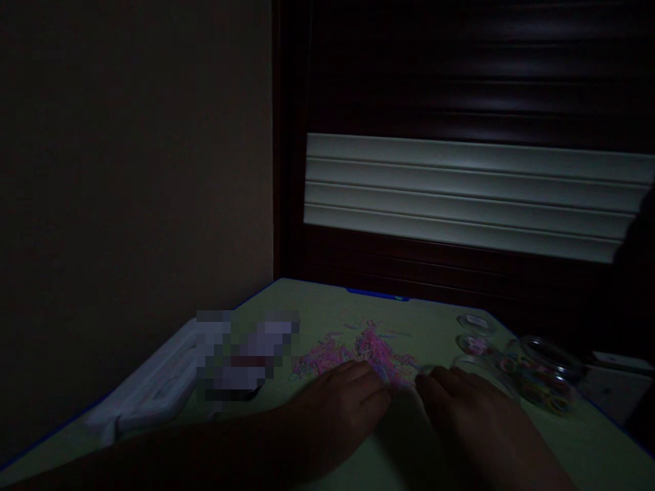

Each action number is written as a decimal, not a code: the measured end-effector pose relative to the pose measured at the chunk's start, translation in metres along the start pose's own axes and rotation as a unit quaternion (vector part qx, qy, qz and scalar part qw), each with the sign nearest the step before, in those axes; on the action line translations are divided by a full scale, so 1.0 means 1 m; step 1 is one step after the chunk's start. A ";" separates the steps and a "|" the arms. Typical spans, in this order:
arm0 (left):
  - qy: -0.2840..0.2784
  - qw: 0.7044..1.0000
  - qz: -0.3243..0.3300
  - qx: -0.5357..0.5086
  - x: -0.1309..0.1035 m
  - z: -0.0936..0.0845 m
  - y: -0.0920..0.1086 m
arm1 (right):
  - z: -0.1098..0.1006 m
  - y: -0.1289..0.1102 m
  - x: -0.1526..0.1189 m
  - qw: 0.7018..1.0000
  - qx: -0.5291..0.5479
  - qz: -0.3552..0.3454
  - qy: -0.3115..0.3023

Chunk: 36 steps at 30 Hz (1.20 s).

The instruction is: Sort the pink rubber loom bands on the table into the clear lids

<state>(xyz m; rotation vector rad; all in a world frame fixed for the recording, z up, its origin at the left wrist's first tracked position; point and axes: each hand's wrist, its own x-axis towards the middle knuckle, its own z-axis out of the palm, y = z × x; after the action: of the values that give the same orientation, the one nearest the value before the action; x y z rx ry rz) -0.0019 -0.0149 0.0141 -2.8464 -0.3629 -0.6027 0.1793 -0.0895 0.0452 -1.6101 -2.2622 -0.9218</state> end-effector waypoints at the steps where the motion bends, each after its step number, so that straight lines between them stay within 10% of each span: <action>1: -0.001 1.000 -0.002 0.000 0.000 0.000 0.000 | -0.001 0.002 0.000 1.000 0.001 0.003 -0.008; 36: -0.026 1.000 -0.007 0.001 0.002 -0.006 -0.001 | -0.017 0.023 -0.011 0.980 -0.129 0.117 -0.093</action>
<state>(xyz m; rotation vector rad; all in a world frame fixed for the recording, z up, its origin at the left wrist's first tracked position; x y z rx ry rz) -0.0026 -0.0151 0.0203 -2.8634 -0.3930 -0.5314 0.2011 -0.1037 0.0614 -2.1011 -2.0712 -1.0780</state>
